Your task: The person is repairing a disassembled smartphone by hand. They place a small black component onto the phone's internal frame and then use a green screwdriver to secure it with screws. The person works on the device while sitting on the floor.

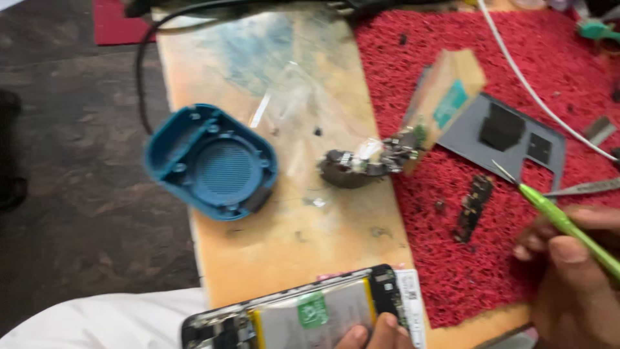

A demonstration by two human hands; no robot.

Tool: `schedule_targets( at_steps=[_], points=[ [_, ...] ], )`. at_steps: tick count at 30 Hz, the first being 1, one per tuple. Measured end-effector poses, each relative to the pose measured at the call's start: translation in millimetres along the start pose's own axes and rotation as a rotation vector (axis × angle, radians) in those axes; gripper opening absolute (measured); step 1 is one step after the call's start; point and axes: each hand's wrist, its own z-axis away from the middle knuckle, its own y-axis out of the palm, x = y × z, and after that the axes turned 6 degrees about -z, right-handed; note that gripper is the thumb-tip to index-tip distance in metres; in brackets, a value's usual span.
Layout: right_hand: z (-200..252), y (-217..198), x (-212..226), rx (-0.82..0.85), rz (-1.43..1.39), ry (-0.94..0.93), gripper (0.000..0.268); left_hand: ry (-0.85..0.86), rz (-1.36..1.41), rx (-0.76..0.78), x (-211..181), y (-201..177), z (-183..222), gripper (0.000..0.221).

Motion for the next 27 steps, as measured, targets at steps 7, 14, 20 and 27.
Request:
schedule_targets(
  at_steps=[7,14,20,27],
  points=[
    [-7,-37,-21,-0.016,-0.013,0.107,0.018,-0.037,0.018,-0.004,-7,3,-3,0.015],
    [-9,-11,-1,0.188,0.039,0.027,0.029,-0.070,0.063,0.018,-12,-5,-2,0.017],
    [-34,72,50,0.215,0.102,0.081,0.026,-0.341,0.193,-0.019,23,-20,-42,0.018],
    [-61,185,111,0.424,0.919,-0.213,0.020,-0.344,0.406,0.056,45,-43,-51,0.006]
  ],
)
